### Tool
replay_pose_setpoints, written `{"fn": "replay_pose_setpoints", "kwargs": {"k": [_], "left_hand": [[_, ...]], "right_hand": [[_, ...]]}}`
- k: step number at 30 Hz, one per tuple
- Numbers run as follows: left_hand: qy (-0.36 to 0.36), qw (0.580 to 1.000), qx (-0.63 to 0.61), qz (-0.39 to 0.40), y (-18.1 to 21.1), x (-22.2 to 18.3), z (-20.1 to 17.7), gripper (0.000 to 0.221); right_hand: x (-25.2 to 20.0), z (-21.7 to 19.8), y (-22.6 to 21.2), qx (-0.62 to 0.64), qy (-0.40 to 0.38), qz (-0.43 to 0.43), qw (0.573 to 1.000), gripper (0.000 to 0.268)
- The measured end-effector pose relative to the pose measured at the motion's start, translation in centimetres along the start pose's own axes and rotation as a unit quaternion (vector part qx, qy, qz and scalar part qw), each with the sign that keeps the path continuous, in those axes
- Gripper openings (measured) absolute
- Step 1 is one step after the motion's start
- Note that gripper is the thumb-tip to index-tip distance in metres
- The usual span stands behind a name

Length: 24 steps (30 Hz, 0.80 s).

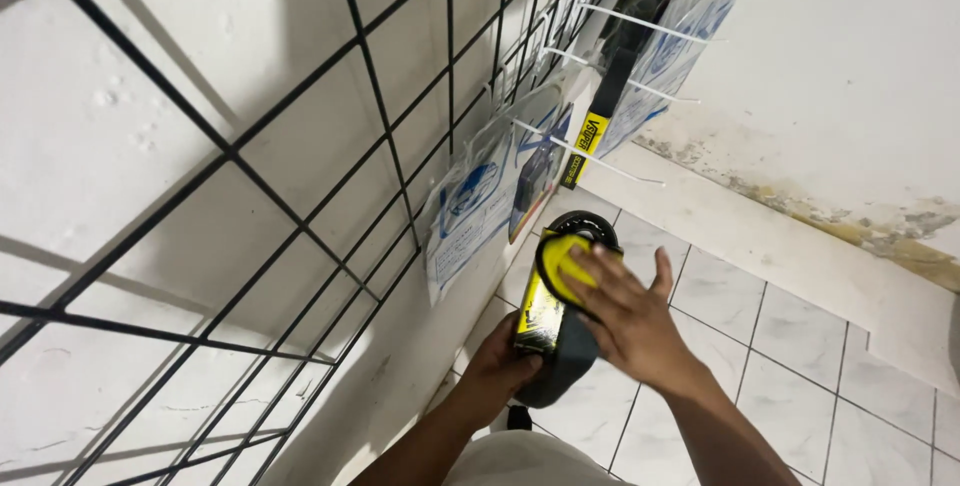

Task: Wiping a packaged scooter belt with a cleaning cloth.

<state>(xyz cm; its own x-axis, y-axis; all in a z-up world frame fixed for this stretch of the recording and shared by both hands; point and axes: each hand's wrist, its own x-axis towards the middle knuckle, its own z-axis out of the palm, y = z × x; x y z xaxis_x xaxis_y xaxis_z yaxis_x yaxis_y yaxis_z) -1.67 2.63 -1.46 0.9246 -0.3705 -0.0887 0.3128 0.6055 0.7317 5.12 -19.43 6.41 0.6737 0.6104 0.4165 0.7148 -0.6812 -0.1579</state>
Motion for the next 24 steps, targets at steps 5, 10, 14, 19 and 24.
{"fn": "replay_pose_setpoints", "kwargs": {"k": [5,10,14,19,24], "left_hand": [[0.015,0.998,0.046,0.038,-1.3,1.3,-2.2,0.064],[0.015,0.996,0.076,0.044,-0.9,1.9,-4.0,0.061],[-0.012,0.992,0.124,0.03,-0.3,1.6,-3.7,0.063],[-0.069,0.99,0.111,0.055,0.7,0.9,-2.3,0.071],[-0.048,0.989,0.123,0.064,1.4,1.6,-3.6,0.067]], "right_hand": [[0.4,1.8,-2.3,-0.015,-0.011,0.007,1.0,0.07],[0.1,2.5,-5.4,0.114,-0.029,-0.05,0.992,0.046],[0.6,3.3,-2.8,0.041,-0.038,-0.035,0.998,0.058],[4.6,0.1,-3.0,0.005,0.002,0.034,0.999,0.06],[3.7,3.9,-4.6,-0.006,-0.024,-0.044,0.999,0.059]]}}
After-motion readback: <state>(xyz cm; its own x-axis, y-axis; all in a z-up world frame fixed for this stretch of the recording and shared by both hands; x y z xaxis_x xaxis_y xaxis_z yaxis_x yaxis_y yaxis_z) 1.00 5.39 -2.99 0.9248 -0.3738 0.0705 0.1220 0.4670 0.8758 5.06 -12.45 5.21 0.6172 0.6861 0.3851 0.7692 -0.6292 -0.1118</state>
